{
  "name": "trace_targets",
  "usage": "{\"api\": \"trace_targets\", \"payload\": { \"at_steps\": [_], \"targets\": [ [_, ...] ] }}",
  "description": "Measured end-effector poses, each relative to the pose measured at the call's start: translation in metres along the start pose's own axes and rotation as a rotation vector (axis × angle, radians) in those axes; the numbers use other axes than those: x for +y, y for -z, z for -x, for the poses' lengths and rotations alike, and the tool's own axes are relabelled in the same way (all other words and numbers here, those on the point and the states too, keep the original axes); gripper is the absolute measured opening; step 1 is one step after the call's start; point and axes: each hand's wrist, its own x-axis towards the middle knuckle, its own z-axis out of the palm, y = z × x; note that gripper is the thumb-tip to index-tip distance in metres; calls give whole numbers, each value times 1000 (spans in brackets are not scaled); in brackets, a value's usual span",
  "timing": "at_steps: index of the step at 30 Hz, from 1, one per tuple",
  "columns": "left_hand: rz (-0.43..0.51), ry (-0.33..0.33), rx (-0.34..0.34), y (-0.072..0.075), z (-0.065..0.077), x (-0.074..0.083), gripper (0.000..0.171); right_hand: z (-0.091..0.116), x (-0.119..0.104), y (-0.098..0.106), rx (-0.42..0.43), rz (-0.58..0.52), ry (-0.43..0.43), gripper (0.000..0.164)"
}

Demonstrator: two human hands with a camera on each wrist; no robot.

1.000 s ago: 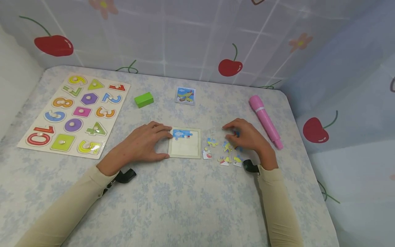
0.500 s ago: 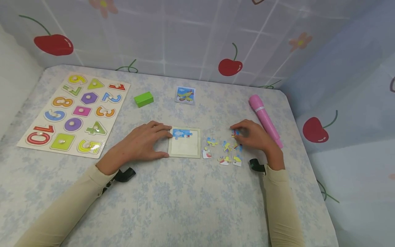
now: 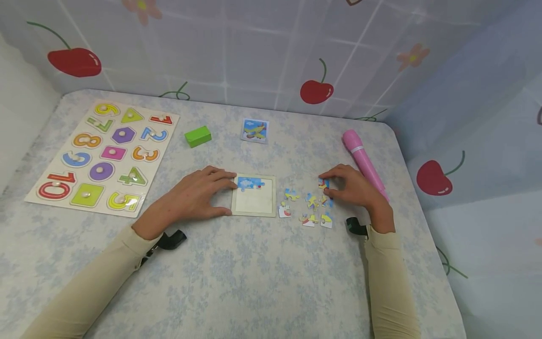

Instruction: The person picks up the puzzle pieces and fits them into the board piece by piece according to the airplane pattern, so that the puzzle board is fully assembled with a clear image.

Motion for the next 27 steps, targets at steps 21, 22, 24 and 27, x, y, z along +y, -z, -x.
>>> {"api": "trace_targets", "payload": {
  "at_steps": [21, 22, 24, 27],
  "targets": [
    [1, 8, 0, -1, 0, 1, 70, -4, 0, -5, 47, 41, 32, 39],
    [2, 8, 1, -2, 0, 1, 70, -4, 0, -5, 46, 43, 33, 39],
    [3, 6, 3, -2, 0, 1, 69, -5, -1, -6, 46, 48, 41, 39],
    [3, 2, 8, -2, 0, 1, 69, -6, -3, -5, 47, 52, 55, 40]
  ]
}}
